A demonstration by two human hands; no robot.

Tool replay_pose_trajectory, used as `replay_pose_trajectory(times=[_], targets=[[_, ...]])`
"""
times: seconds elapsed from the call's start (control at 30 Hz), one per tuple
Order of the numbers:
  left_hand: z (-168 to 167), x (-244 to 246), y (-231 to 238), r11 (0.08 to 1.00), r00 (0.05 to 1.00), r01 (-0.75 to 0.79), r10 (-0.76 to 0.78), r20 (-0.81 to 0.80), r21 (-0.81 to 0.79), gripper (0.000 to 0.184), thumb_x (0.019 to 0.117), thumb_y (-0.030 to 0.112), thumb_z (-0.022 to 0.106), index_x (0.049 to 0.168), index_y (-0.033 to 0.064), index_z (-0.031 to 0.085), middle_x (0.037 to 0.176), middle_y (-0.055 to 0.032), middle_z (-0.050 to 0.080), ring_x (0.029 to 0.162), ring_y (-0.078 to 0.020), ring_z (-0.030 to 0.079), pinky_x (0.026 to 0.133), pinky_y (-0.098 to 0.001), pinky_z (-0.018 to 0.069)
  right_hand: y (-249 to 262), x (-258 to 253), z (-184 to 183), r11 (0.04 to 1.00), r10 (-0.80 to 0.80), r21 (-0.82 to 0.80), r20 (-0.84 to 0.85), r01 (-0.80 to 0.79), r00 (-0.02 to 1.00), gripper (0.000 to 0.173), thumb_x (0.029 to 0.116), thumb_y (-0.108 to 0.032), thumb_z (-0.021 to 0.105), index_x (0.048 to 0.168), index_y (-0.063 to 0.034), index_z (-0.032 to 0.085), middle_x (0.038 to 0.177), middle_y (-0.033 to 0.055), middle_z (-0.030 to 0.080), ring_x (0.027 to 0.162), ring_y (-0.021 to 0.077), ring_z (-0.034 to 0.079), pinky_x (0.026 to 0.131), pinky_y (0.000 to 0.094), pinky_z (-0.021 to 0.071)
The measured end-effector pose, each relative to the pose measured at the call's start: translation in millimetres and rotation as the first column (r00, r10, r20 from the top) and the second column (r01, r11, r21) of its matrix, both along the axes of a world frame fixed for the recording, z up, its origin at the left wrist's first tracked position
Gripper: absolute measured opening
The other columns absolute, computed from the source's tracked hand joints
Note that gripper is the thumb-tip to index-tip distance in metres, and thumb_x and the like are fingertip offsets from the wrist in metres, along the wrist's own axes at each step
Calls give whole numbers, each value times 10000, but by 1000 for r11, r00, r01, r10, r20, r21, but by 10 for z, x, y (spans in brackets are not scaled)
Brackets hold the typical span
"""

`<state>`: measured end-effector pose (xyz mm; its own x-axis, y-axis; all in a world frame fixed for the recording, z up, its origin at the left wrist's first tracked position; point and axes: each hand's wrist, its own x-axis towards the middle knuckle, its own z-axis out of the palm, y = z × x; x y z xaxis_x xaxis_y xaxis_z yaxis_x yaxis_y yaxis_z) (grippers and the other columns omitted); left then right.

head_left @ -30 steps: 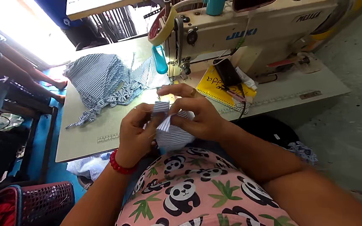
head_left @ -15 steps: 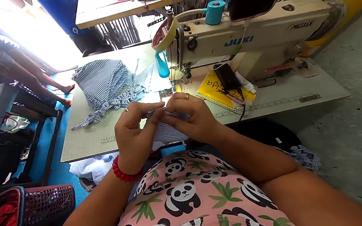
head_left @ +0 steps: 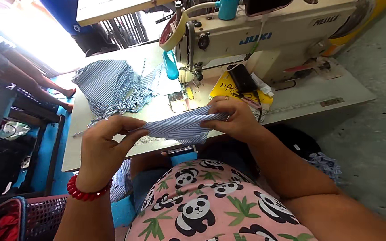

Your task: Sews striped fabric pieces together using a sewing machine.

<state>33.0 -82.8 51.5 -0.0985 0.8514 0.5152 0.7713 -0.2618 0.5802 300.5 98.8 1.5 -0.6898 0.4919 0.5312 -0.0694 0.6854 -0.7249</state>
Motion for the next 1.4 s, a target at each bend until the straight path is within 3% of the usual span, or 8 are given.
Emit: replay_pose_trajectory(times=[0.1,0.27,0.4,0.6,0.73,0.97,1.13,1.4], targets=[[-131,-21,15,1000,995,2,-1,103,-7,156,921,160,738,1031,51,713,973,47,718,862,18,675,808,-151,568,11,43,18,1000,0,3,-80,0,997,147,827,-173,819,825,-60,725,976,29,707,960,52,663,837,192,557],[-268,56,65,996,883,-24,-19,468,86,185,954,103,711,1113,194,685,1054,142,714,927,-1,686,863,-190,583,-7,87,19,979,68,-181,-145,-94,987,105,931,-165,723,919,-63,701,1008,-2,684,980,40,654,846,213,569],[-346,84,78,994,844,-16,-45,534,109,176,981,147,688,1140,223,680,1093,142,703,976,-9,678,910,-207,570,-45,97,-3,953,81,-276,-153,-121,985,94,889,-57,738,962,-60,678,1013,0,666,953,48,658,837,223,589],[-398,149,101,988,737,-93,-18,676,127,223,924,116,750,1114,215,688,1020,116,720,914,-34,701,857,-233,604,-80,58,-57,915,16,-388,-241,-111,970,135,883,-4,716,1000,-70,696,994,-18,692,887,42,670,806,222,593],[-448,110,91,987,738,-72,-45,674,145,224,889,137,795,1086,208,713,987,114,732,882,-23,701,828,-204,599,-103,86,-21,910,-44,-410,-249,-64,968,74,958,-75,682,1016,-74,728,986,-32,720,879,38,689,812,222,604],[-458,84,97,985,755,-62,-58,653,159,224,885,153,800,1077,230,716,987,136,733,869,-2,696,809,-180,594,-101,88,-42,918,-82,-396,-265,-31,961,153,871,-31,753,970,-112,669,882,-64,693,788,13,669,749,188,593],[-443,83,88,992,669,-18,-83,738,127,242,884,133,796,1100,215,725,987,107,735,891,-28,705,827,-217,607,-115,76,-41,914,-106,-406,-304,-28,947,165,876,-17,750,975,-119,667,902,-60,695,812,20,676,765,196,599],[-474,93,69,993,664,-40,-58,746,112,241,889,95,781,1102,196,735,983,91,740,886,-43,708,838,-241,611,-152,76,-11,908,-156,-420,-303,15,940,294,930,-21,711,1148,-153,566,989,-65,687,866,18,694,802,201,612]])
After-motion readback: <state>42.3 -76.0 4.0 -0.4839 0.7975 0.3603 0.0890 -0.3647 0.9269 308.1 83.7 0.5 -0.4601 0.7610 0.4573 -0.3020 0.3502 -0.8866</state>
